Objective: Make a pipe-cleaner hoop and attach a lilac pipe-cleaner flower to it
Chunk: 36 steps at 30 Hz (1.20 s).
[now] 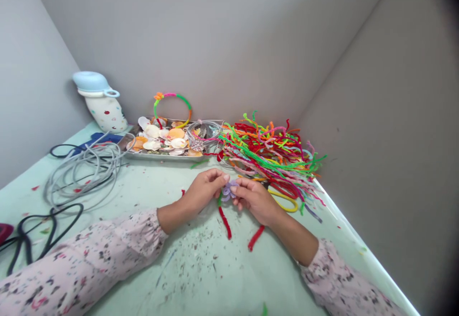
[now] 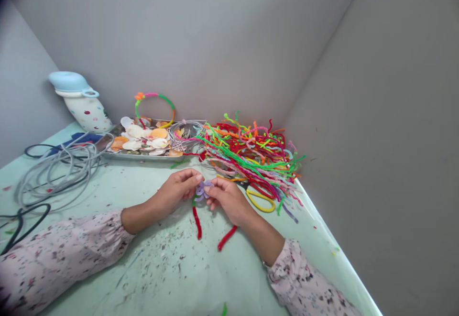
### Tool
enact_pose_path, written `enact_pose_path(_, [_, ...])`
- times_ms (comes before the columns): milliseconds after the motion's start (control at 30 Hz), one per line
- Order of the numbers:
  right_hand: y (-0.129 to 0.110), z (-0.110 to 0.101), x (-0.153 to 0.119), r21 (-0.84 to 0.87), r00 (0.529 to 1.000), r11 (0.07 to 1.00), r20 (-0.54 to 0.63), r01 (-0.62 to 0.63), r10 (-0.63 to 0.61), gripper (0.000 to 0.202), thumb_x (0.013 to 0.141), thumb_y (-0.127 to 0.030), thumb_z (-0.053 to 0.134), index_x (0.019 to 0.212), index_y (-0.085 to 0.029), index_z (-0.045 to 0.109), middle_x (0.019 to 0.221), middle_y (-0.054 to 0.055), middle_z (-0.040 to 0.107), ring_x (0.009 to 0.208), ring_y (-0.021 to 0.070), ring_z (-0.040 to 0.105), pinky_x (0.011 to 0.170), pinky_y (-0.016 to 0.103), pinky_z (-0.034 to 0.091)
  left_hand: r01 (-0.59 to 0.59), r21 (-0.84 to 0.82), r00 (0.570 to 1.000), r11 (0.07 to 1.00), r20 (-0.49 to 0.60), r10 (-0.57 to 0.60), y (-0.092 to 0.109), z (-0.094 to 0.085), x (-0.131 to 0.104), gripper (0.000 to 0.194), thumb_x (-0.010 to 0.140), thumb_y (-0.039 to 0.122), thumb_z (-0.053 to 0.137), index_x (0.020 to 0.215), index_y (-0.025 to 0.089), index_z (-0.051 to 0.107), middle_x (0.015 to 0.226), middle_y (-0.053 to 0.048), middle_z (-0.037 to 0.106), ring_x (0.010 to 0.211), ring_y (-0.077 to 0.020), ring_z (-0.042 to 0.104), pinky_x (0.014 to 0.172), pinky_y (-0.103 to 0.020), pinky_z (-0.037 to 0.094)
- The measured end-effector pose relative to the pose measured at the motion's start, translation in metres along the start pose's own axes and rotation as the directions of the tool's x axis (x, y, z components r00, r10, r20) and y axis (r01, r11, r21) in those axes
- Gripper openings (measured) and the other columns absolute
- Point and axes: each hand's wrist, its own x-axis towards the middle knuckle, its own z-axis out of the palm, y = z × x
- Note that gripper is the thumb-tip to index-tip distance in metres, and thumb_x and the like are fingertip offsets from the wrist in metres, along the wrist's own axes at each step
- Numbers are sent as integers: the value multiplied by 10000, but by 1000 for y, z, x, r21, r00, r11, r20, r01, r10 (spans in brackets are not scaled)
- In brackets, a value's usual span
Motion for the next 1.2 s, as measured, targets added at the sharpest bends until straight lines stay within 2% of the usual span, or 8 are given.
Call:
enact_pose_path(167, [2,1,1,20,1000,1000,-21,7,-6,207,704,-322,702,788,-154,616,673,-18,581,556,82,544,460,186,455,4,29,1000,1000,6,-4,-1,0,0,249,765,379,643,721,141,583,525,45,490,460,-73,404,459,-208,302])
enact_pose_path(300, [1,1,1,11,999,1000,-42,-13,14,181,704,-306,685,743,-149,606,636,-22,580,515,74,532,432,174,429,-20,24,1000,1000,9,20,2,2,-2,239,770,368,639,758,133,601,548,37,511,477,-79,422,468,-210,318])
enact_pose_path(533, [-6,1,0,80,999,997,27,-20,18,165,708,-298,668,721,-151,593,620,-35,568,475,55,505,421,163,397,-87,15,996,996,38,87,12,4,-6,240,779,367,636,783,130,596,596,30,524,500,-77,430,489,-209,340])
enact_pose_path(667, [-3,3,0,-66,996,997,-74,41,-46,165,743,-318,637,754,-159,593,589,-36,585,459,70,514,438,182,414,-36,26,999,999,-26,37,6,2,-3,251,780,376,638,829,137,584,614,33,532,505,-80,442,486,-207,340])
enact_pose_path(800, [0,3,0,-168,992,985,-106,45,-63,166,771,-326,608,763,-160,596,550,-34,592,427,71,508,446,189,401,12,40,1000,999,-15,-11,2,1,-1,288,789,410,619,710,139,556,506,54,457,455,-70,371,459,-210,277])
enact_pose_path(1067, [-2,-1,1,107,1000,994,12,1,-2,180,719,-310,687,762,-152,614,605,-32,575,476,57,502,420,159,393,-19,-50,999,999,31,21,10,4,-5,297,787,419,624,734,132,571,510,53,450,464,-66,361,466,-212,255])
enact_pose_path(1200, [-2,0,2,81,998,996,-52,46,-42,194,720,-321,696,773,-152,617,610,-28,573,501,64,510,431,159,411,2,-31,1000,1000,18,-1,7,1,-3,322,831,458,565,749,146,552,498,48,473,447,-71,371,454,-210,258])
